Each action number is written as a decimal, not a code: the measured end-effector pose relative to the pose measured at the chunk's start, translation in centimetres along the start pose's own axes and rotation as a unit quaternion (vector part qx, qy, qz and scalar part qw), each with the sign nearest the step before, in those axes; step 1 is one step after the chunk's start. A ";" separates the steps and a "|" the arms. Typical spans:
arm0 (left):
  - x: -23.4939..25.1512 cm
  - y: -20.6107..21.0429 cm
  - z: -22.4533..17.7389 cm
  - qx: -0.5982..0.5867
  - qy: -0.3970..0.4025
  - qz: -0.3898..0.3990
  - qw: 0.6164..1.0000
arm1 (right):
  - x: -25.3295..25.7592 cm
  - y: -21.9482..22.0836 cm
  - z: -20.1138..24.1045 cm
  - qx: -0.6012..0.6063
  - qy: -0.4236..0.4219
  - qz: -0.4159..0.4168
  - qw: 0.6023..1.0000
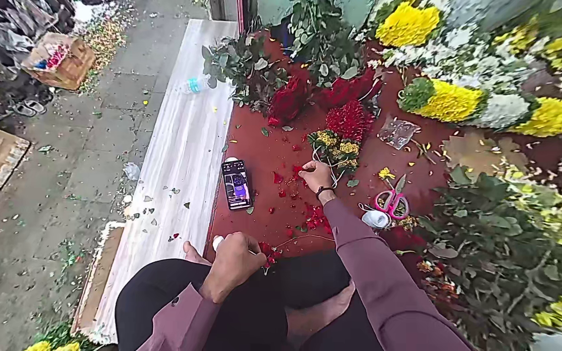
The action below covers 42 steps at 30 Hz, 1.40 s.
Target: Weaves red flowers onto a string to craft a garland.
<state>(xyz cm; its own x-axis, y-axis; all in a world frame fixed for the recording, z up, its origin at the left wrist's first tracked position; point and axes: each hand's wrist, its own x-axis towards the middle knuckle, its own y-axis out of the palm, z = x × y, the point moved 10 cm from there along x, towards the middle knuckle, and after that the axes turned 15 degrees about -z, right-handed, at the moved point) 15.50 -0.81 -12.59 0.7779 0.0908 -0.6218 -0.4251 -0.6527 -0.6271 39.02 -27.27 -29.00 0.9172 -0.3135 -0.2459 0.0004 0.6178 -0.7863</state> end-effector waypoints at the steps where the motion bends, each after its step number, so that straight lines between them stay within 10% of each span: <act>1: 0.0 0.0 -0.1 0.005 0.003 -0.002 1.000 | -0.3 0.1 0.0 0.037 0.006 0.014 0.999; 14: -0.7 -0.6 0.3 0.011 0.019 -0.022 1.000 | -6.0 -2.1 1.0 0.147 0.051 0.097 0.983; 26: -0.5 -0.6 0.2 -0.001 0.032 -0.027 0.999 | -15.9 -5.1 5.4 0.414 0.091 0.208 0.882; 42: -0.2 -0.2 0.3 0.021 0.030 -0.028 0.999 | -17.1 -7.4 6.6 0.403 0.020 0.169 0.899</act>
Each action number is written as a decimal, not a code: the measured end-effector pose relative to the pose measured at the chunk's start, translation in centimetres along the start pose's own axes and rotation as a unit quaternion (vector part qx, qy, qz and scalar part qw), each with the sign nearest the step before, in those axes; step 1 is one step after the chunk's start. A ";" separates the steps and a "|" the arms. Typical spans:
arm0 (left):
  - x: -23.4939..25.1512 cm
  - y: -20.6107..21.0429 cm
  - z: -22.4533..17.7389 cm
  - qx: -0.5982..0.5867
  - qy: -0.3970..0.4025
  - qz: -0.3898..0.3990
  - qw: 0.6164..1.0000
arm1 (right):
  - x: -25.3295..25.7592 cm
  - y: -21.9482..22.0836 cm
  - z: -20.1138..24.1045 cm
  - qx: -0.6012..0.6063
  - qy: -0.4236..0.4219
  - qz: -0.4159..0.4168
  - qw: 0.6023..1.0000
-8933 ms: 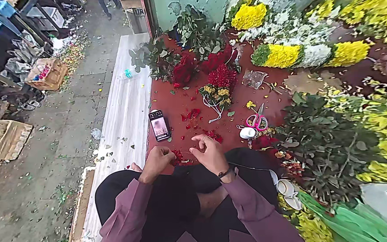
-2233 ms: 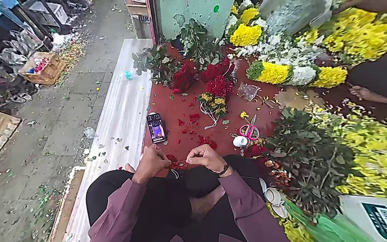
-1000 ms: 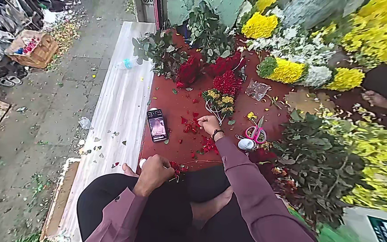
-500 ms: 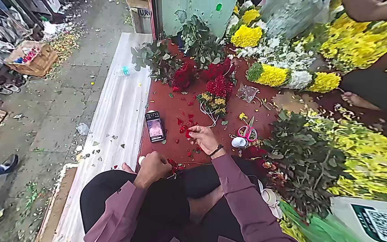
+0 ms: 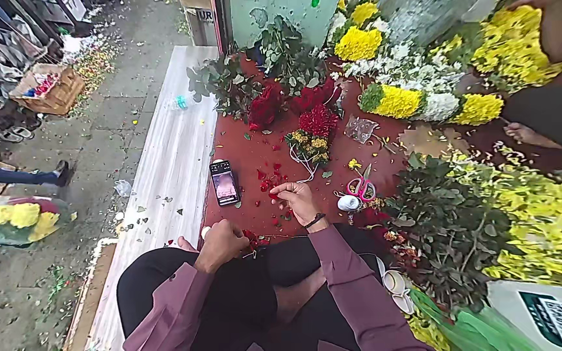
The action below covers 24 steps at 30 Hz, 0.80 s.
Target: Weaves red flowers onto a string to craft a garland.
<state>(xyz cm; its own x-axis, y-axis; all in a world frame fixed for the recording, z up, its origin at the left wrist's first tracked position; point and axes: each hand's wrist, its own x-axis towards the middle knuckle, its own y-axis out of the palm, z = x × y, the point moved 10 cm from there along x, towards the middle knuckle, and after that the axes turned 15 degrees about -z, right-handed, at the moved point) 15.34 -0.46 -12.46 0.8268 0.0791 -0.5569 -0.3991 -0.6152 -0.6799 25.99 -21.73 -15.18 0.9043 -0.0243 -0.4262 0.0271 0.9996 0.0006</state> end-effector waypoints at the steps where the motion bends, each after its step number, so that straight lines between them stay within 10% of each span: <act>1: 0.0 0.0 0.0 0.000 -0.001 0.002 1.000 | 0.0 0.1 0.0 -0.007 0.001 0.002 1.000; 16: 0.2 -0.5 0.3 -0.005 -0.008 -0.018 1.000 | -4.1 0.7 1.2 0.037 -0.090 -0.030 0.995; 24: 0.5 -0.4 -0.4 -0.169 -0.001 -0.023 0.985 | -8.7 3.3 -1.0 0.080 0.062 0.034 0.994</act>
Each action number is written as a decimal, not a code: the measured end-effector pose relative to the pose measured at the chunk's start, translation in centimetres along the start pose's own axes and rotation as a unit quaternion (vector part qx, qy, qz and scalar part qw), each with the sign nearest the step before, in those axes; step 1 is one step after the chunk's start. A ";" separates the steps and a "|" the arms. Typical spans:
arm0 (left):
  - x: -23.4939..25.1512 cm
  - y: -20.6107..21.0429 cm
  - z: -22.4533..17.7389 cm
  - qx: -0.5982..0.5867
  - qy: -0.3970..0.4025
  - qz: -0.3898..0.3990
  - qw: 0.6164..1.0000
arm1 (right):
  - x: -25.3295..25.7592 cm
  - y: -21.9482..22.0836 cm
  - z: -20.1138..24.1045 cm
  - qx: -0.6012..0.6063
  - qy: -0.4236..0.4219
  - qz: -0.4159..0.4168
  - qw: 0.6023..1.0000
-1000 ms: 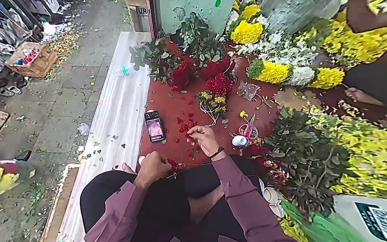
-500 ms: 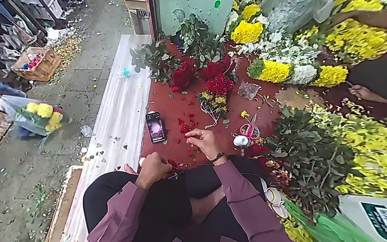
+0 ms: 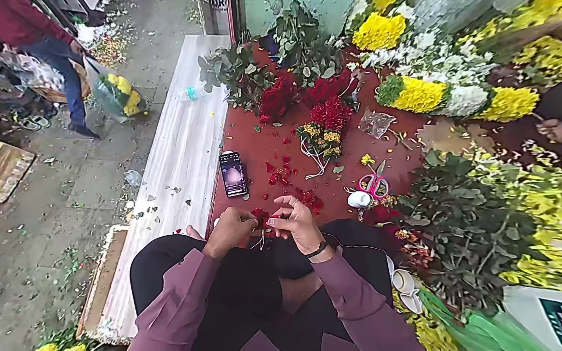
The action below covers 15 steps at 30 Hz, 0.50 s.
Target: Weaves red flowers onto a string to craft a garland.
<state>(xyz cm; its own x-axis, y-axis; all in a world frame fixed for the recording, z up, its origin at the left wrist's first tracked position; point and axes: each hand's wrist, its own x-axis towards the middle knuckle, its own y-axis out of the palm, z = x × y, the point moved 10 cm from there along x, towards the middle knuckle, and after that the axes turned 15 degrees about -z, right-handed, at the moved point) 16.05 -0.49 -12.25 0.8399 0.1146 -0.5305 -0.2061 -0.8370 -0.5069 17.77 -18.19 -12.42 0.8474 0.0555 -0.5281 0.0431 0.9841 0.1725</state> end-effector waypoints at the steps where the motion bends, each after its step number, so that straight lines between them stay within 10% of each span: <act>1: -0.1 0.1 -0.2 -0.015 0.001 0.004 1.000 | -0.2 0.1 -0.6 -0.014 0.017 -0.004 1.000; 9: -0.4 0.2 -1.4 -0.025 0.028 0.026 0.999 | 0.4 -0.2 -2.6 -0.088 0.062 -0.047 0.993; 15: -0.5 0.2 -1.4 -0.077 0.030 0.032 0.996 | 1.2 -1.4 -2.8 -0.206 0.076 0.083 0.972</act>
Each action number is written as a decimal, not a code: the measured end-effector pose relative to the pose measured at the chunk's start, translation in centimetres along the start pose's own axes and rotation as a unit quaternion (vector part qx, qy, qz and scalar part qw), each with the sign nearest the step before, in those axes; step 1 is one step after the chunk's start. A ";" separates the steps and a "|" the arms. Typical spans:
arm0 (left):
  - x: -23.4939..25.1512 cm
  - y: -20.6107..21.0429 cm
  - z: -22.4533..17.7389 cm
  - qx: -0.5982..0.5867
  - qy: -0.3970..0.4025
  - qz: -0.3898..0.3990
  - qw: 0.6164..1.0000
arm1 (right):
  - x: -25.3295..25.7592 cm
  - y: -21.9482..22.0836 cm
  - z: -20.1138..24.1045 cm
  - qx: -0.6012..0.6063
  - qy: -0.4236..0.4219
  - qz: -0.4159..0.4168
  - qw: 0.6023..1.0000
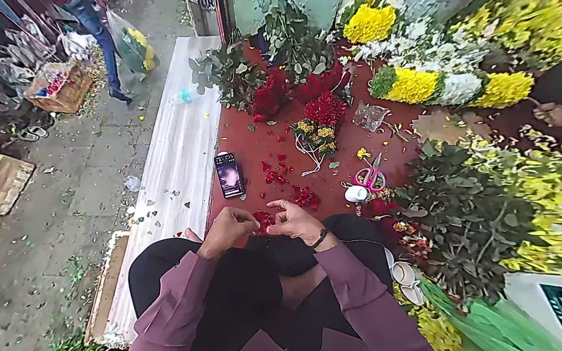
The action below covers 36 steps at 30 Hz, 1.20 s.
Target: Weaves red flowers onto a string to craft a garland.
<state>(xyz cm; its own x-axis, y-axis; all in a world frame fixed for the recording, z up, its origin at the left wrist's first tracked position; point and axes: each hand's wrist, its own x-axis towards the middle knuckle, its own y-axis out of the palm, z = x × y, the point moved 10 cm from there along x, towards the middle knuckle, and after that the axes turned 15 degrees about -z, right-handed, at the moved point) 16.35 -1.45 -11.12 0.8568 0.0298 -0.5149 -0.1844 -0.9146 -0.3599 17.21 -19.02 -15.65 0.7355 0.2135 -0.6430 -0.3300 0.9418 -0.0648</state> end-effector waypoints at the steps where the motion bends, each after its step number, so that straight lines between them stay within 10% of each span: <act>1: 0.0 -0.2 0.2 0.001 -0.006 -0.011 1.000 | 0.1 -1.1 0.8 -0.024 -0.046 -0.014 0.999; 4: 0.2 -1.1 0.7 0.028 -0.020 -0.043 0.998 | 0.7 -3.0 2.5 -0.111 -0.170 -0.099 0.974; 15: 0.5 -4.5 1.6 0.162 -0.054 -0.160 0.972 | -1.6 1.5 3.4 -0.068 -0.261 0.093 0.958; 19: -1.7 0.2 -0.8 0.249 0.041 0.058 0.966 | -2.2 1.6 5.8 0.050 -0.297 0.083 0.950; 22: -3.8 2.5 -5.2 -0.040 0.180 0.188 0.965 | -0.3 2.0 3.6 0.100 -0.222 0.105 0.964; 25: -1.2 -2.2 -5.6 -0.200 0.144 -0.034 0.968 | -1.1 3.4 2.6 0.112 -0.206 0.117 0.965; 29: 0.5 -5.0 -0.7 -0.011 0.040 -0.215 0.976 | -2.9 3.9 5.6 0.076 -0.275 0.118 0.951; 36: -0.3 -0.8 -0.1 0.148 0.016 0.005 0.989 | 2.2 -3.7 3.2 -0.011 -0.132 0.034 0.991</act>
<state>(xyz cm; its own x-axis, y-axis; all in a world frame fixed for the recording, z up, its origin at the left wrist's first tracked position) 16.26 -0.73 -10.57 0.8677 0.0045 -0.4971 -0.3219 -0.7569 -0.5687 21.96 -21.15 -14.38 0.8391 0.3394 -0.4251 -0.3946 0.9177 -0.0464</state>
